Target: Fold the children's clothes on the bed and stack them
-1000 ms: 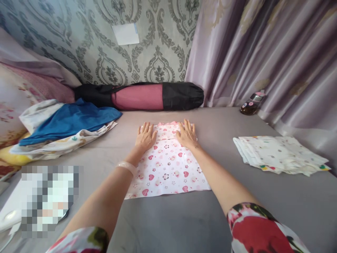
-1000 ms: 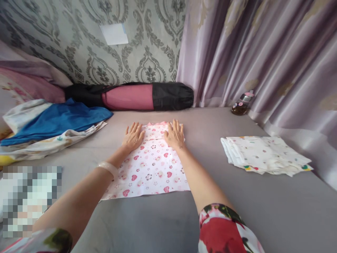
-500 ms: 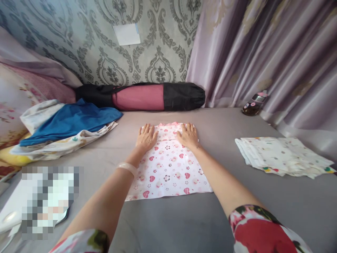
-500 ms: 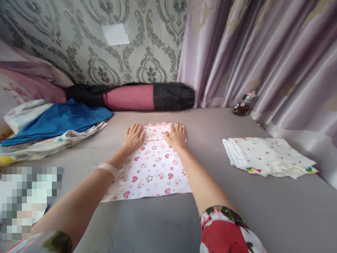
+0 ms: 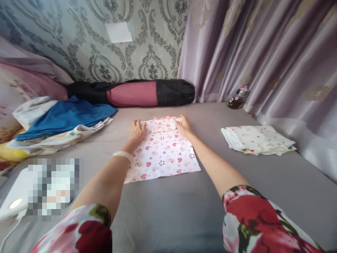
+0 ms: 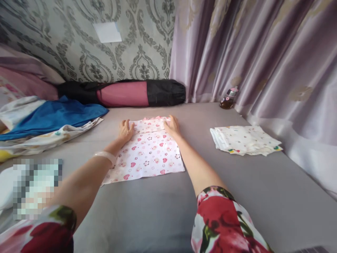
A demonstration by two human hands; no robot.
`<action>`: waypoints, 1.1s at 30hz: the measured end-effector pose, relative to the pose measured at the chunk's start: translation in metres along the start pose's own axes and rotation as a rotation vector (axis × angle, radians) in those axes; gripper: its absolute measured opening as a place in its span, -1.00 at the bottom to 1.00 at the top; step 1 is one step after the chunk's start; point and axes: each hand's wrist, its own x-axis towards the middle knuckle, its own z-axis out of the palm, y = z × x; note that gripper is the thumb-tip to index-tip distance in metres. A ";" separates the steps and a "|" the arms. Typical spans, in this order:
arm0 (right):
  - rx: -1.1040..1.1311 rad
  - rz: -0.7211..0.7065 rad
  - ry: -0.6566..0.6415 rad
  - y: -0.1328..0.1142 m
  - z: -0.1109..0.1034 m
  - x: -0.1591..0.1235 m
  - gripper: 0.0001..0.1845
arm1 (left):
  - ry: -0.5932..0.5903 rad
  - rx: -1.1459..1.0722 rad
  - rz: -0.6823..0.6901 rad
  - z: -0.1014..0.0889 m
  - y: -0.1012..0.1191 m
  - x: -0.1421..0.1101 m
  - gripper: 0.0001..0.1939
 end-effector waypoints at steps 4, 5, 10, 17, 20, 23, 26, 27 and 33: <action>0.230 0.270 0.061 0.018 -0.019 -0.020 -0.44 | 0.001 -0.167 -0.171 -0.023 -0.024 -0.013 -0.46; 0.295 0.302 0.059 0.022 -0.024 -0.026 -0.43 | -0.013 -0.220 -0.204 -0.031 -0.030 -0.019 -0.44; 0.589 0.399 -0.032 0.021 -0.048 -0.064 -0.41 | -0.148 -0.549 -0.361 -0.064 -0.045 -0.058 -0.45; 0.517 0.461 -0.233 -0.003 -0.076 -0.121 -0.43 | -0.323 -0.444 -0.389 -0.092 -0.028 -0.109 -0.44; 0.342 0.383 -0.318 -0.004 -0.087 -0.146 -0.44 | -0.357 -0.200 -0.271 -0.104 -0.019 -0.128 -0.40; 0.234 0.248 -0.400 -0.003 -0.099 -0.168 -0.41 | -0.376 -0.131 -0.210 -0.116 -0.010 -0.147 -0.32; 0.133 0.079 -0.485 -0.004 -0.112 -0.181 -0.42 | -0.479 -0.250 -0.212 -0.125 -0.003 -0.164 -0.19; 0.091 0.038 -0.513 -0.005 -0.115 -0.184 -0.46 | -0.507 -0.283 -0.207 -0.127 -0.003 -0.169 -0.18; -0.026 -0.049 -0.626 -0.002 -0.126 -0.185 -0.48 | -0.609 -0.386 -0.219 -0.138 -0.002 -0.180 -0.40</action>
